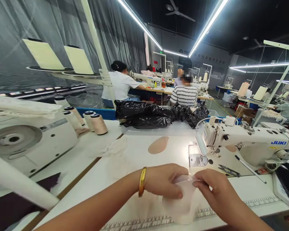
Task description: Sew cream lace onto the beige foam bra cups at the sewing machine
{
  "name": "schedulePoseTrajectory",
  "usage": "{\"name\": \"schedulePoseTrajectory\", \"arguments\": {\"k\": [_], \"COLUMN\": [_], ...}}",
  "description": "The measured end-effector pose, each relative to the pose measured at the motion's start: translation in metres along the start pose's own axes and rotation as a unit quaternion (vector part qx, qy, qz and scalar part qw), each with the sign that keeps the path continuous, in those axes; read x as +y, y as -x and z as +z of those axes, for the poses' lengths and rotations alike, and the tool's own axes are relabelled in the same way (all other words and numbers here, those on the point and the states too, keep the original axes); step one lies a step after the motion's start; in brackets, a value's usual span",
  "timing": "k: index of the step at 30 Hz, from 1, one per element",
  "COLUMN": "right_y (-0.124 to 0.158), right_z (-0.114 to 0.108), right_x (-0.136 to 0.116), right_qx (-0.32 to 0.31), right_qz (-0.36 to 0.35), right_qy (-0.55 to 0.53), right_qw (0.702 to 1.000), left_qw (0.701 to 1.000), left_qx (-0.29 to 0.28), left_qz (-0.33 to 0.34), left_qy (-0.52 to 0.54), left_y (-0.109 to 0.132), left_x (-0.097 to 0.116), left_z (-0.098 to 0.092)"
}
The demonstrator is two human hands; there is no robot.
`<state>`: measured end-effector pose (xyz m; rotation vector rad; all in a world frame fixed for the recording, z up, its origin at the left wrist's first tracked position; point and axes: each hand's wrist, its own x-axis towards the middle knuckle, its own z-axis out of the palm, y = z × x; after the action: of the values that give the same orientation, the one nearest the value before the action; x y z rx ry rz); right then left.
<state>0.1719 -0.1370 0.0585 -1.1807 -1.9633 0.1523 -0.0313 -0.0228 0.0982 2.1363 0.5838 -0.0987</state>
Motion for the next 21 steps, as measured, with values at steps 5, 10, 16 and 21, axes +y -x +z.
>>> {"name": "schedulePoseTrajectory", "arguments": {"k": [5, 10, 16, 21], "right_y": [-0.02, -0.018, -0.001, 0.001], "right_z": [0.0, 0.032, 0.029, 0.006], "right_x": [0.006, 0.048, 0.1, 0.12], "right_qx": [0.133, 0.082, -0.133, -0.178], "right_qz": [-0.097, -0.142, -0.103, -0.123], "right_qy": [0.097, 0.148, 0.154, 0.123], "right_qw": [0.982, 0.975, 0.974, 0.969], "left_qw": [0.92, 0.802, 0.853, 0.836], "left_qx": [0.33, 0.382, 0.227, 0.211], "left_qz": [0.1, 0.178, 0.188, 0.17], "left_qy": [-0.184, -0.422, -0.43, -0.477], "left_y": [0.006, 0.006, -0.039, -0.084], "left_x": [-0.018, -0.037, -0.038, -0.049], "left_z": [-0.006, 0.01, 0.034, 0.04]}}
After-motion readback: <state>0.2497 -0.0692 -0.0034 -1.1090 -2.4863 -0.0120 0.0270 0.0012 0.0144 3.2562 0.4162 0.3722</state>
